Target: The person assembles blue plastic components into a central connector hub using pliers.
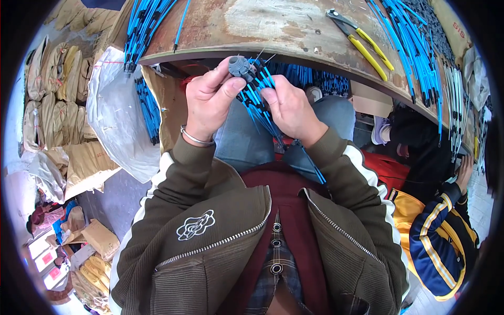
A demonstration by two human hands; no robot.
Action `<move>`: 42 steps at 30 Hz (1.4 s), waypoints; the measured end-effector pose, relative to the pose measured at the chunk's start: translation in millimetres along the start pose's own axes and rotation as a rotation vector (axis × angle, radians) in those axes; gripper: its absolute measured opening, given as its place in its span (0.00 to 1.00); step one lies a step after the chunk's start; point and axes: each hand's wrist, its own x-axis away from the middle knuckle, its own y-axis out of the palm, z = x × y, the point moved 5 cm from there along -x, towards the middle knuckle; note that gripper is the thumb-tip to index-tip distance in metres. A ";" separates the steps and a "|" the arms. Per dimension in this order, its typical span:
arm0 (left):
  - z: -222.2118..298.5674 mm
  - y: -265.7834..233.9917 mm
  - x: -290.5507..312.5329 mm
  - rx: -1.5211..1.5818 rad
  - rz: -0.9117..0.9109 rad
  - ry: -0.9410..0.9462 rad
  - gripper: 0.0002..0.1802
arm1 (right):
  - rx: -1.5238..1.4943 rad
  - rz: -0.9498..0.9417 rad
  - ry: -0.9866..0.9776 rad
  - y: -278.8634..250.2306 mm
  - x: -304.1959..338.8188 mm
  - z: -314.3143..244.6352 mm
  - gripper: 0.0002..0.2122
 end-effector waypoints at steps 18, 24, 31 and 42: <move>9.1 3.1 1.1 0.012 -0.084 -0.040 0.18 | -0.147 -0.078 0.030 1.7 0.2 -5.7 0.08; 4.6 6.0 1.1 0.105 -0.136 -0.059 0.17 | 0.007 -0.170 -0.065 7.6 -7.6 -5.5 0.06; -6.8 7.0 1.5 0.123 -0.016 -0.134 0.18 | 0.222 0.008 -0.187 11.5 -8.0 -16.3 0.05; 0.1 10.4 8.7 0.026 -0.008 -0.132 0.15 | 0.168 0.007 -0.176 13.8 2.4 -22.9 0.09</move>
